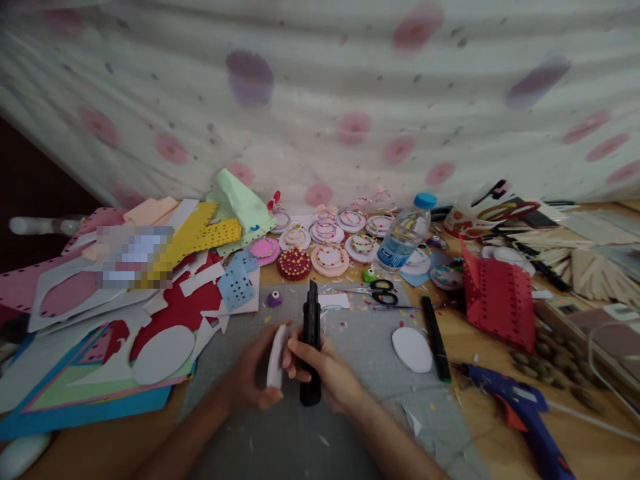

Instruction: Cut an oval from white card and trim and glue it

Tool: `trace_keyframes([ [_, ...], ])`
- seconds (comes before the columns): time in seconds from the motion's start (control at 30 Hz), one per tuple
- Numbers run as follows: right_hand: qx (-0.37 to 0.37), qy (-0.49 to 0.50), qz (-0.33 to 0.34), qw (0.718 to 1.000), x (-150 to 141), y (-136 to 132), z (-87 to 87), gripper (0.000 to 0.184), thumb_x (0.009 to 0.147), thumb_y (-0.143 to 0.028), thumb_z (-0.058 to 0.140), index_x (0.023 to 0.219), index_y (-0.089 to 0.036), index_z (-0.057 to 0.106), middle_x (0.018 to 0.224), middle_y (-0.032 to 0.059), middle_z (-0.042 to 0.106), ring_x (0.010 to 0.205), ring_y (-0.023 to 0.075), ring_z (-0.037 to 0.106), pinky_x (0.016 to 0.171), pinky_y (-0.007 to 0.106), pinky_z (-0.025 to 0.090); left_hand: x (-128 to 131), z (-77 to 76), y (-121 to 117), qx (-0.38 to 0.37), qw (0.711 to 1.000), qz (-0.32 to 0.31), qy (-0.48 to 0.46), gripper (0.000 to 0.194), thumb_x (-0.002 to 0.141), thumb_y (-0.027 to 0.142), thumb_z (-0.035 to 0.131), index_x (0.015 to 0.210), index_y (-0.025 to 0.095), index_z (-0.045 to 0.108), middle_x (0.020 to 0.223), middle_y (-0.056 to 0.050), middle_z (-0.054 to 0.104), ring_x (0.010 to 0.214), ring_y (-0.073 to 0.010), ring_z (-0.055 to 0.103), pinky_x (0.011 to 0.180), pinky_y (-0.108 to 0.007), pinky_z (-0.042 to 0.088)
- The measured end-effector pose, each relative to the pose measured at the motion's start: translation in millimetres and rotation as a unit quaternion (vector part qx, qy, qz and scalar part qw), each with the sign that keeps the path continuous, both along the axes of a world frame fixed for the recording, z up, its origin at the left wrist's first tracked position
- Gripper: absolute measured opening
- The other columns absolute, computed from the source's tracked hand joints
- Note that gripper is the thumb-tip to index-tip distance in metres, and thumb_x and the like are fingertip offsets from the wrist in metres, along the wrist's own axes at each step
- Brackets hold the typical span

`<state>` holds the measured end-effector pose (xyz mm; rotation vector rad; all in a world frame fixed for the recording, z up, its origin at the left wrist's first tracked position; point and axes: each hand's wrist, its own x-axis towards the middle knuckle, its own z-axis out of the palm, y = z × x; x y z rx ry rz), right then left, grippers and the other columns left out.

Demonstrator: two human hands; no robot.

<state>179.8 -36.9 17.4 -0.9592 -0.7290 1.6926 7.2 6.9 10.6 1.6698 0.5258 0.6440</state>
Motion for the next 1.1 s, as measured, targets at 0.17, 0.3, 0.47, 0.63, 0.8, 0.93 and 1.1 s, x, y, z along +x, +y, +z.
trace_keyframes([
  [0.17, 0.051, -0.120, -0.071, 0.989, 14, 5, -3.4, 0.042, 0.084, -0.059, 0.060, 0.092, -0.019, 0.054, 0.060, -0.0046, 0.052, 0.048, 0.0081, 0.041, 0.044, 0.021, 0.029, -11, 7.1, 4, -0.111, 0.992, 0.062, -0.013, 0.084, 0.078, 0.073, 0.051, 0.147, 0.030, 0.029, 0.124, -0.009, 0.054, 0.077, -0.0189, 0.056, 0.063, -0.030, 0.047],
  [0.3, 0.079, -0.168, -0.094, 0.978, 17, 2, -2.4, 0.049, 0.091, -0.065, 0.041, 0.096, -0.019, 0.057, 0.060, -0.0044, 0.047, 0.051, 0.0111, 0.040, 0.049, 0.025, 0.032, -18, 4.0, 8, -0.170, 0.985, 0.041, -0.005, 0.083, 0.080, 0.077, 0.040, 0.143, 0.022, 0.039, 0.114, -0.011, 0.059, 0.067, -0.0155, 0.052, 0.059, -0.029, 0.043],
  [0.47, 0.174, -0.347, -0.101, 0.916, 20, -6, 0.8, 0.033, 0.097, -0.048, 0.041, 0.104, -0.020, 0.058, 0.074, 0.0006, 0.059, 0.066, 0.0157, 0.055, 0.059, 0.027, 0.041, -17, 14.8, 7, -0.083, 0.986, 0.088, 0.119, 0.073, 0.070, 0.041, 0.069, 0.136, 0.026, 0.043, 0.131, -0.008, 0.051, 0.111, -0.0273, 0.054, 0.091, -0.039, 0.046],
  [0.63, 0.362, -0.570, -0.059, 0.735, 39, -6, 4.8, 0.026, 0.092, -0.032, 0.052, 0.114, -0.020, 0.056, 0.095, 0.0070, 0.067, 0.083, 0.0201, 0.065, 0.069, 0.028, 0.048, -13, 26.8, 9, 0.087, 0.953, 0.208, 0.203, 0.075, 0.065, 0.028, 0.072, 0.132, 0.025, 0.039, 0.137, -0.010, 0.044, 0.130, -0.0299, 0.042, 0.110, -0.046, 0.033],
  [0.8, 0.425, -0.638, -0.016, 0.642, 52, -3, 10.9, 0.028, 0.089, -0.031, 0.056, 0.113, -0.017, 0.059, 0.090, 0.0089, 0.067, 0.079, 0.0208, 0.065, 0.066, 0.030, 0.048, -15, 21.9, 14, 0.165, 0.929, 0.236, 0.230, 0.080, 0.063, 0.024, 0.073, 0.134, 0.024, 0.037, 0.133, -0.010, 0.045, 0.127, -0.0291, 0.044, 0.110, -0.046, 0.034],
  [0.93, 0.431, -0.646, 0.012, 0.629, 52, -3, 11.0, 0.028, 0.090, -0.033, 0.055, 0.112, -0.016, 0.061, 0.086, 0.0083, 0.068, 0.074, 0.0198, 0.064, 0.064, 0.030, 0.047, -15, 21.2, 15, 0.144, 0.926, 0.251, 0.243, 0.083, 0.059, 0.018, 0.070, 0.136, 0.023, 0.037, 0.132, -0.009, 0.044, 0.128, -0.0299, 0.044, 0.110, -0.047, 0.034],
  [1.1, 0.435, -0.654, 0.023, 0.619, 48, -2, 7.8, 0.030, 0.090, -0.033, 0.055, 0.112, -0.014, 0.062, 0.086, 0.0086, 0.068, 0.074, 0.0204, 0.063, 0.063, 0.031, 0.046, -13, 21.1, 14, 0.091, 0.930, 0.253, 0.251, 0.091, 0.055, 0.016, 0.071, 0.139, 0.021, 0.035, 0.137, -0.010, 0.041, 0.133, -0.0311, 0.038, 0.113, -0.047, 0.029],
])
